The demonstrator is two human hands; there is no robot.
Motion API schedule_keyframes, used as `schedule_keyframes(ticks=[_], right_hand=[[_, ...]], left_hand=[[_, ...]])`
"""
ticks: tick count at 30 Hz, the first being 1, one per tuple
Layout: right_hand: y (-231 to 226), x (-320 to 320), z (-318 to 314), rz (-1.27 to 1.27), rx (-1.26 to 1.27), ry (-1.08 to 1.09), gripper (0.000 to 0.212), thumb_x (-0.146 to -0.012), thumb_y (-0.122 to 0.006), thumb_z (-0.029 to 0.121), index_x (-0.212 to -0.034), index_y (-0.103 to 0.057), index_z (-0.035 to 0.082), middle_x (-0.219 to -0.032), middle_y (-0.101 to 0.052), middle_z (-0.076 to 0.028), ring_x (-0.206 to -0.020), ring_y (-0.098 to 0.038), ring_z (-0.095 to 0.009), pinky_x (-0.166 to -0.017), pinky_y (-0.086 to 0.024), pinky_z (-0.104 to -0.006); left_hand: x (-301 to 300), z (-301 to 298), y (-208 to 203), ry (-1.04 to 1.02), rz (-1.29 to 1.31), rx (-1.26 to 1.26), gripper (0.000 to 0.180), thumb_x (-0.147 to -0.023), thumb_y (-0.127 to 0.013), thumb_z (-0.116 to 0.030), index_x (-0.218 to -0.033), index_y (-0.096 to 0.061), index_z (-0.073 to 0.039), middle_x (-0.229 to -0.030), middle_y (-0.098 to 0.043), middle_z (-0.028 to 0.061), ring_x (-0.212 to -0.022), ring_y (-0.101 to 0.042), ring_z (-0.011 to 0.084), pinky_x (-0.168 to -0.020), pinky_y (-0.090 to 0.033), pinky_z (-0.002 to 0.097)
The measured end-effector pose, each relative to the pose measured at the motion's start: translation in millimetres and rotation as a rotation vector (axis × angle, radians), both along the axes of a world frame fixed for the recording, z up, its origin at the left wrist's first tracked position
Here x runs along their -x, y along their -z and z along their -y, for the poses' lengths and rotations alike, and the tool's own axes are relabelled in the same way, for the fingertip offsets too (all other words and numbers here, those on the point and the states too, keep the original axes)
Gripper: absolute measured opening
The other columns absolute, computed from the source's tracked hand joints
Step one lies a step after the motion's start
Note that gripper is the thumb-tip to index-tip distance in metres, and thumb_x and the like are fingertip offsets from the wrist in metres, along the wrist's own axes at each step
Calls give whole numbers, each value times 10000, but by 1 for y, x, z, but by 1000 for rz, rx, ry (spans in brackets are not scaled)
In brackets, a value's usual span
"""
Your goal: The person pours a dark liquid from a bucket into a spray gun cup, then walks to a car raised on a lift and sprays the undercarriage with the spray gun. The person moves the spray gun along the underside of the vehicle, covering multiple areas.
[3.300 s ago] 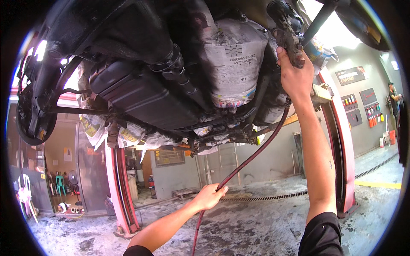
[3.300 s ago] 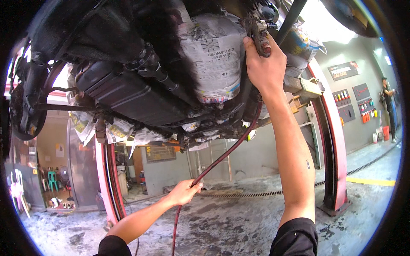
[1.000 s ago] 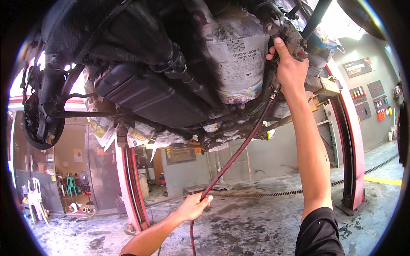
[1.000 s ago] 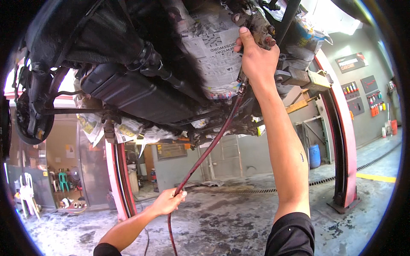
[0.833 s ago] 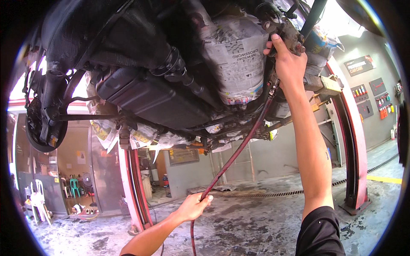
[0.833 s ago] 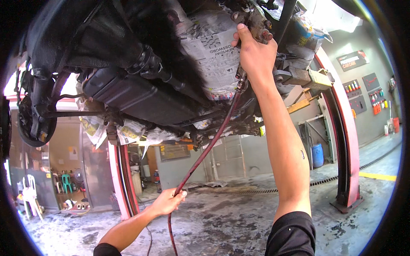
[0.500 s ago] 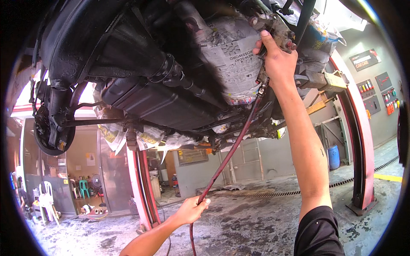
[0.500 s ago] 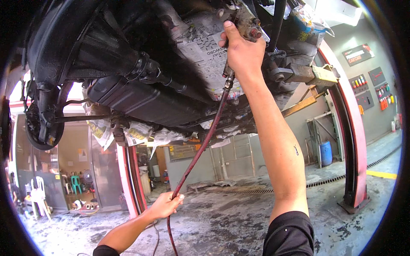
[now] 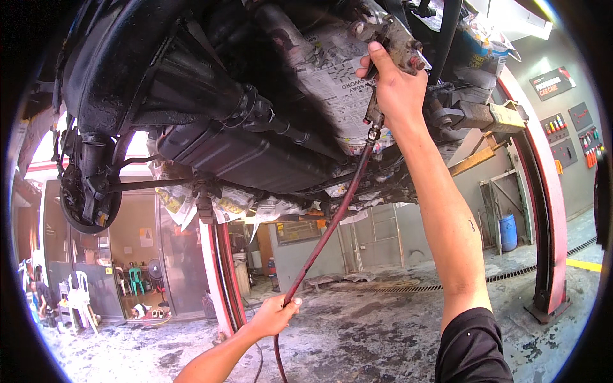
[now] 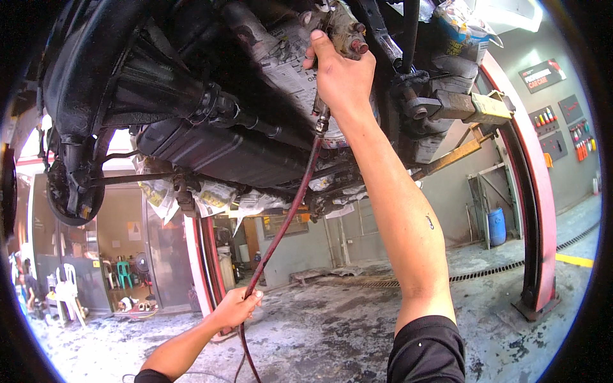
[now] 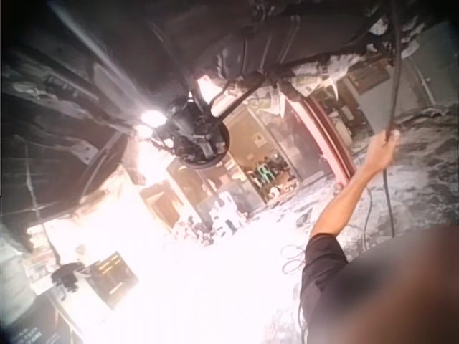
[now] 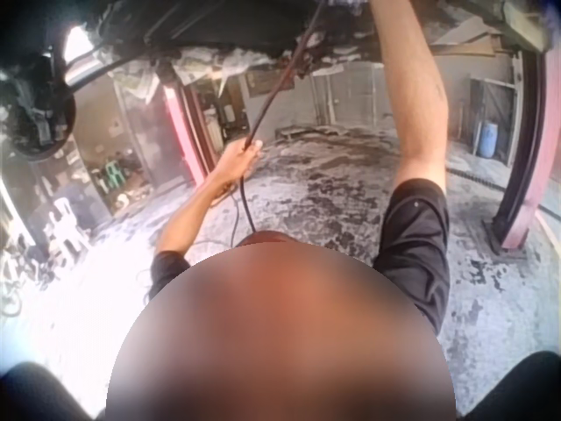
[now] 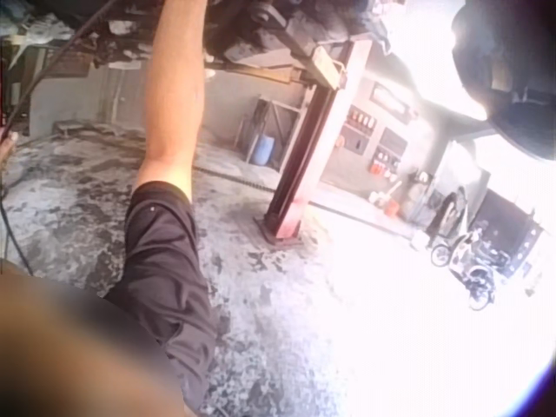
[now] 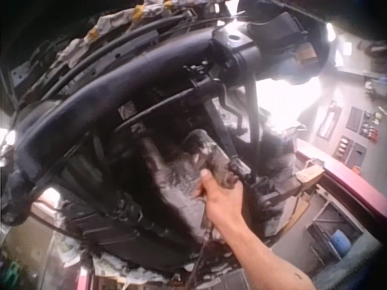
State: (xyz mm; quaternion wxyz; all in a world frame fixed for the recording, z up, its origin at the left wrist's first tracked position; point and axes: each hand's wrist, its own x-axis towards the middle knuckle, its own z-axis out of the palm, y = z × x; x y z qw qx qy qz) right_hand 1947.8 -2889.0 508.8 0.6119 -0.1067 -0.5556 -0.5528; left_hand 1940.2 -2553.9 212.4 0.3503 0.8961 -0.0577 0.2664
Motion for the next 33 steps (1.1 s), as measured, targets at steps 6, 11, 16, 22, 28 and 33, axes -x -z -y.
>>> schedule_keyframes(ticks=[6,11,16,22,28,33], right_hand=[[-1,9,7,-29,-64,-11,184,-986,-714,179,-1006,-697,-3,-778,-686,-52,-661,-650,-151,-653,-504,-302],[0,13,17,-76,-89,14,180,-981,-713,168,-1021,-720,-7,-819,-723,-70,-688,-669,-148,-653,-499,-306],[2,8,24,-89,-69,81,195,-985,-707,175,-1042,-731,-10,-851,-745,-77,-717,-683,-146,-666,-498,-306],[2,2,18,-31,-96,40,202,-993,-701,190,-1030,-724,-8,-801,-711,-55,-700,-666,-142,-671,-499,-303],[7,-1,17,-52,-24,66,191,-994,-700,193,-1039,-722,9,-804,-711,-47,-698,-670,-134,-663,-498,-291],[12,-4,12,-49,26,116,182,-997,-695,195,-1062,-726,28,-835,-732,-38,-718,-685,-119,-644,-477,-270]], left_hand=[[2,1,-4,27,40,-1,437,-1068,-561,-449,-936,-613,-35,-677,-487,-33,-622,-501,82,-617,-520,313],[2,4,-9,19,33,-20,413,-1074,-545,-428,-941,-610,-43,-667,-485,-35,-612,-505,75,-618,-526,312],[-3,6,-10,58,39,-49,412,-1069,-544,-427,-937,-608,-42,-656,-482,-38,-595,-505,73,-622,-536,309],[-13,3,-10,70,57,-39,411,-1066,-552,-420,-934,-614,-36,-654,-485,-32,-591,-511,76,-615,-540,313],[-17,3,-3,35,46,-52,415,-1062,-563,-426,-933,-626,-36,-666,-501,-24,-611,-530,83,-612,-537,319],[-16,-1,2,39,59,-113,417,-1062,-561,-433,-930,-631,-43,-669,-503,-25,-620,-529,85,-619,-535,319]])
